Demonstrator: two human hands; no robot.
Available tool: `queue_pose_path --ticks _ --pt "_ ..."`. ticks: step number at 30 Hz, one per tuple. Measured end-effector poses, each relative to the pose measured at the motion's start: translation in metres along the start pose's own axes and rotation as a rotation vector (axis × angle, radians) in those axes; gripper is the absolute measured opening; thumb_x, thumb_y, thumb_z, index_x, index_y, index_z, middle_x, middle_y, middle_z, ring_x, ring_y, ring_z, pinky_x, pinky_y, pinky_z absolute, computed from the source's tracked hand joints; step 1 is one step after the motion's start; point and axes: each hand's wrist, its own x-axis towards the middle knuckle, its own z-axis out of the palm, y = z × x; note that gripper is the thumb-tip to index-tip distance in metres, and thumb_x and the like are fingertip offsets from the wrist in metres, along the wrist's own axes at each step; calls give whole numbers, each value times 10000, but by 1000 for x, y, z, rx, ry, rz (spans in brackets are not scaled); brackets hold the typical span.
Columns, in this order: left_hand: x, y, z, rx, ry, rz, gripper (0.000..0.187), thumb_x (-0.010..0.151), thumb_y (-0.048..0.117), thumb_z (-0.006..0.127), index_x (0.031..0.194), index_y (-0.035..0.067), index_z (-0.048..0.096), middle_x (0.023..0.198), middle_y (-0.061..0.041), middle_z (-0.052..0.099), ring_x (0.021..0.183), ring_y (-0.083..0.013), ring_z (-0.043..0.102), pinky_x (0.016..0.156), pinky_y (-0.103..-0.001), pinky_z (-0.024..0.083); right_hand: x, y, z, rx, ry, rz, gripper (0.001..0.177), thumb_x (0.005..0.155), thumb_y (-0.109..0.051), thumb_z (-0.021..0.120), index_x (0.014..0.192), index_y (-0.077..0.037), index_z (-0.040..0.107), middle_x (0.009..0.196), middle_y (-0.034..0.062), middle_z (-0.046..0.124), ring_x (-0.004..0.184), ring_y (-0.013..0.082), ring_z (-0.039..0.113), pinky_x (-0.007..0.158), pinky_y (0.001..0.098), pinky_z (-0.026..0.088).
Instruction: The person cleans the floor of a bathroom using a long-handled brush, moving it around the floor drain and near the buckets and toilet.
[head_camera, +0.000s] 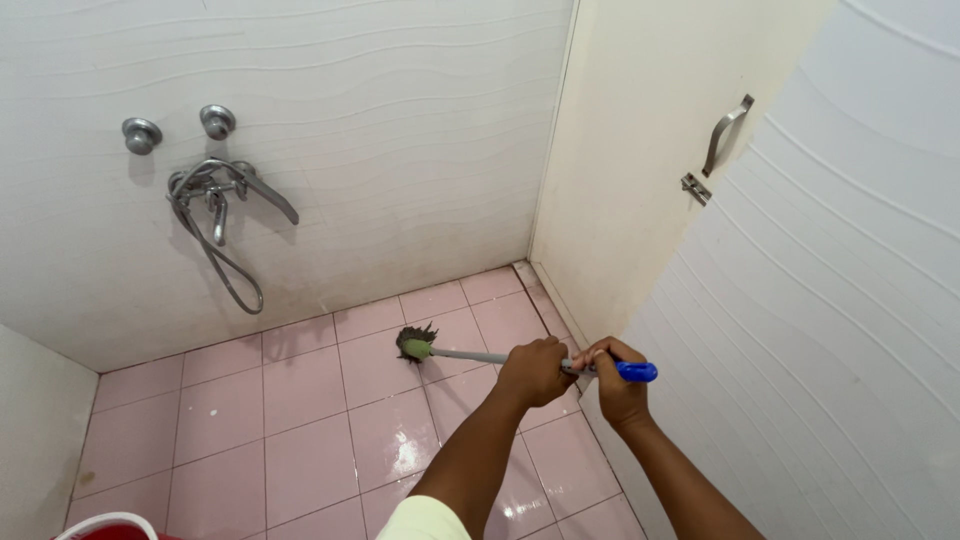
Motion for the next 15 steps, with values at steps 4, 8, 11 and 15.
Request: queue_pose_path --ticks 4,8,11,15 --pt "-6 -13 5 -1 46 28 299 881 360 724 942 85 624 1032 -87 640 998 -305 644 801 -467 527 -3 7 10 3 -18 9 226 954 -41 448 776 13 577 780 137 700 817 215 698 890 364 583" --pt "-12 -37 16 -49 80 -82 267 887 295 734 999 89 607 1080 -98 619 1041 -315 631 830 -469 533 -4 11 28 6 -103 77 205 969 -69 474 821 8 594 878 125 732 908 201 715 923 351 570" --pt "-15 -60 22 -58 69 -156 285 902 278 731 1055 89 581 1124 -109 602 1058 -330 629 845 -474 533 -8 10 42 -85 -176 102 204 975 -117 527 880 -6 669 958 91 749 965 183 712 937 326 552" --pt "-20 -82 29 -87 4 -314 289 912 273 706 1087 98 556 1164 -87 590 1072 -317 637 847 -467 538 -14 13 63 -55 -257 217 200 977 -188 580 982 -45 719 1012 43 763 1001 147 691 921 285 525"
